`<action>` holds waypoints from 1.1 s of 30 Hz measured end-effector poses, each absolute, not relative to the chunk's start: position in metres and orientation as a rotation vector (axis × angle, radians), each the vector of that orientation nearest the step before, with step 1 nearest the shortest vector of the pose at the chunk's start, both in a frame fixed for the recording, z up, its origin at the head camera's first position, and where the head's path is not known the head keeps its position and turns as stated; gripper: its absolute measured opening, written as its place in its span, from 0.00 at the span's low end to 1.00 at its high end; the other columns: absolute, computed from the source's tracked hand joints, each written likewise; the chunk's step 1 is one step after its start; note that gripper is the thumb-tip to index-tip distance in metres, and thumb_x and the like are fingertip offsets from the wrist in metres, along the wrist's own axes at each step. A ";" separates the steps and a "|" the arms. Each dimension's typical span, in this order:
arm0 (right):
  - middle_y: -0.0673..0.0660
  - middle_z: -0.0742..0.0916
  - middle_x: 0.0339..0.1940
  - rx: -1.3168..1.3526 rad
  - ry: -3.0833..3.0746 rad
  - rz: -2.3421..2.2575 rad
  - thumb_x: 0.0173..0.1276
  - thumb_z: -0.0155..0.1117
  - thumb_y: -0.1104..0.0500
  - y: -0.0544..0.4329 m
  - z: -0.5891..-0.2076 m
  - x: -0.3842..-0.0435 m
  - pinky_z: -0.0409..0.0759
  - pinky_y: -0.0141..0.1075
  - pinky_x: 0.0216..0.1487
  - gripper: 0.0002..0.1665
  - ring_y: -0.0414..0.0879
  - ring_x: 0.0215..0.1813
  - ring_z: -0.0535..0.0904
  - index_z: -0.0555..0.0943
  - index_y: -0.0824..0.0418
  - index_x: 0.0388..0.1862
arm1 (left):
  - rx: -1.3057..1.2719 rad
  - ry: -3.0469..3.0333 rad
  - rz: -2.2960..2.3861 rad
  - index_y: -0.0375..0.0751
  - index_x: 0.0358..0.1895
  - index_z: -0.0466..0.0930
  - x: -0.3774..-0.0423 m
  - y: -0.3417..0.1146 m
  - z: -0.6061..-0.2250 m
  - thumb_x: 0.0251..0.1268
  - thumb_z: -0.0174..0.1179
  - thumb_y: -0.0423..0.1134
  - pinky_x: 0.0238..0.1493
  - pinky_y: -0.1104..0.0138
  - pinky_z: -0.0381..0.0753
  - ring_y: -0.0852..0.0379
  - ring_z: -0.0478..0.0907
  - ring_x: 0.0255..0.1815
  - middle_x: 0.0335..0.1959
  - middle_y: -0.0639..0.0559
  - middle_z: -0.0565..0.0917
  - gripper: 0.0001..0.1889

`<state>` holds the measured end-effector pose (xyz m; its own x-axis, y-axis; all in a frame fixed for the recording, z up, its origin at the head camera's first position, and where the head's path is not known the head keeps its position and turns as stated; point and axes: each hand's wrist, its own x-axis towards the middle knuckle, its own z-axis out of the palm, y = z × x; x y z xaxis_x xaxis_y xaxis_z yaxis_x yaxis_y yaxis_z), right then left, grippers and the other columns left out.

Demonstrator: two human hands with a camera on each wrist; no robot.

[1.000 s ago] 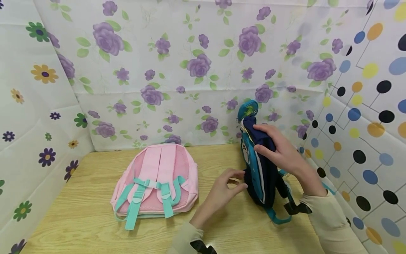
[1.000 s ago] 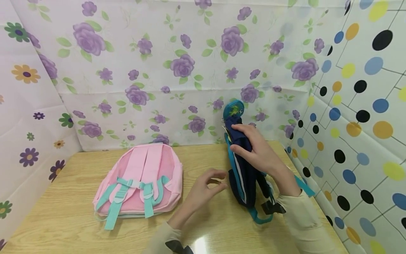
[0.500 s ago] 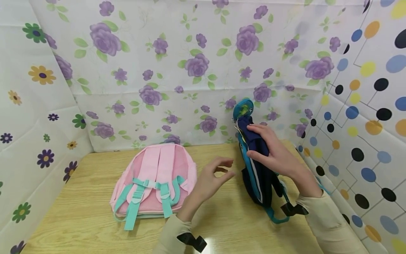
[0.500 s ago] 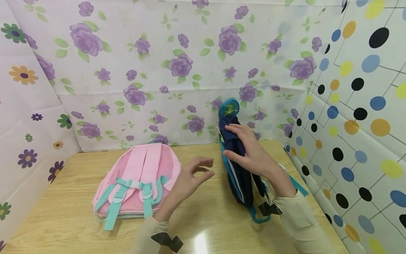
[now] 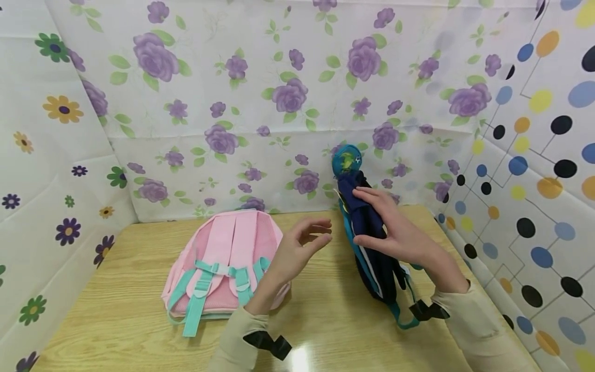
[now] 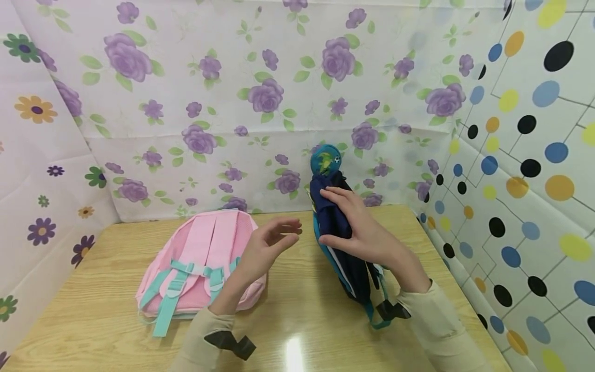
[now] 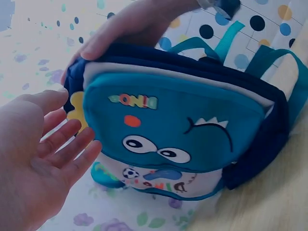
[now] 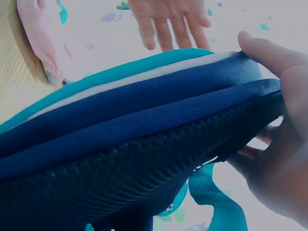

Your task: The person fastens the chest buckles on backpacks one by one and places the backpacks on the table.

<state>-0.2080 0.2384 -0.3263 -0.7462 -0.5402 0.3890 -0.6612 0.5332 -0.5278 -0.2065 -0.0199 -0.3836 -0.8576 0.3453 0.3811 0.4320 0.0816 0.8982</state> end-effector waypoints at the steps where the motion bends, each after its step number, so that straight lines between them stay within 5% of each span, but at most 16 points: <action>1: 0.52 0.56 0.81 1.023 -2.590 1.015 0.65 0.72 0.52 0.237 -0.327 -0.207 0.56 0.65 0.72 0.53 0.54 0.81 0.48 0.52 0.41 0.81 | -0.818 -2.256 -1.943 0.54 0.62 0.78 -0.206 -0.021 -0.382 0.72 0.61 0.45 0.57 0.63 0.80 0.57 0.79 0.59 0.57 0.55 0.81 0.17; 20: 0.50 0.64 0.78 1.045 -2.553 0.977 0.64 0.72 0.48 0.217 -0.333 -0.206 0.59 0.61 0.73 0.49 0.51 0.81 0.53 0.58 0.41 0.79 | -0.799 -2.229 -1.982 0.49 0.61 0.78 -0.211 -0.039 -0.377 0.73 0.59 0.40 0.58 0.61 0.80 0.48 0.79 0.60 0.60 0.48 0.80 0.16; 28: 0.55 0.68 0.75 1.151 -2.463 0.870 0.62 0.74 0.49 0.194 -0.344 -0.204 0.64 0.59 0.72 0.47 0.56 0.79 0.57 0.63 0.49 0.77 | -0.810 -2.171 -2.068 0.49 0.74 0.64 -0.210 -0.044 -0.377 0.75 0.56 0.40 0.55 0.60 0.82 0.46 0.79 0.59 0.62 0.44 0.78 0.26; 33: 0.55 0.69 0.74 1.193 -2.434 0.820 0.61 0.75 0.47 0.182 -0.352 -0.203 0.67 0.56 0.71 0.47 0.55 0.78 0.60 0.64 0.49 0.76 | -0.718 -2.135 -2.135 0.48 0.74 0.63 -0.206 -0.049 -0.376 0.75 0.56 0.43 0.52 0.57 0.84 0.46 0.82 0.54 0.59 0.42 0.79 0.27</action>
